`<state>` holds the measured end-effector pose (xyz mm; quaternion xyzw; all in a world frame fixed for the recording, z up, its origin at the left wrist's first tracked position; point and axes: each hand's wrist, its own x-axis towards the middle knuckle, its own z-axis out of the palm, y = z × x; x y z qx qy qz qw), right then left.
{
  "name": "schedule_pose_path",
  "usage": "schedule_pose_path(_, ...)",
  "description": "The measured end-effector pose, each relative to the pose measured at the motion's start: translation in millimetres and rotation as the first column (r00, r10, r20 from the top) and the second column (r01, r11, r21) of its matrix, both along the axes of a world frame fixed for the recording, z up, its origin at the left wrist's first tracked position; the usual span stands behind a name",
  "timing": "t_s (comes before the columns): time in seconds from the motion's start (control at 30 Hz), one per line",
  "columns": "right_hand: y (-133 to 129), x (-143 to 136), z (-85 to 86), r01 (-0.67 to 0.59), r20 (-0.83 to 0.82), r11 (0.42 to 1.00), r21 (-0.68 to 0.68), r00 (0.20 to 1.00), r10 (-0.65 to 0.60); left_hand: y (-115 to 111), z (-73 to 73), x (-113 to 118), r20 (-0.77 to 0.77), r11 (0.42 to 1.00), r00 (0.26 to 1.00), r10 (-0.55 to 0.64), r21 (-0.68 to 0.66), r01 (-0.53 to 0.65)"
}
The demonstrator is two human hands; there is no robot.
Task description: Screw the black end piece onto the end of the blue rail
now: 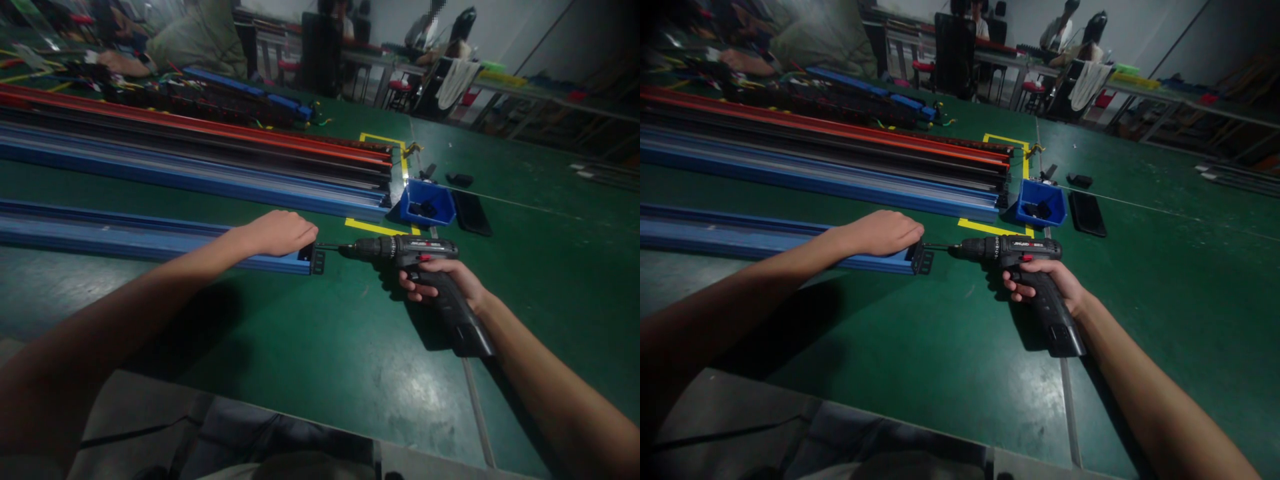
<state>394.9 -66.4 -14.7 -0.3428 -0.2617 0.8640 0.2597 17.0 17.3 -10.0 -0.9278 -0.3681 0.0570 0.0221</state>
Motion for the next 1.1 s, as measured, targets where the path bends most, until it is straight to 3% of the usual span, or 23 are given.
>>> schedule_pose_path(0.6, 1.8, 3.5, -4.8, -0.031, -0.072, 0.999, -0.007, 0.997, 0.031, -1.3, 0.8, 0.4, -0.061, 0.998, 0.998, -0.032, 0.055, 0.036)
schedule_pose_path(1.1, 2.2, 3.8, -5.1, -0.039, -0.059, 0.999, 0.012, 0.997, 0.040, -1.3, 1.7, 0.9, -0.037, 1.000, 0.999, -0.003, 0.014, 0.004)
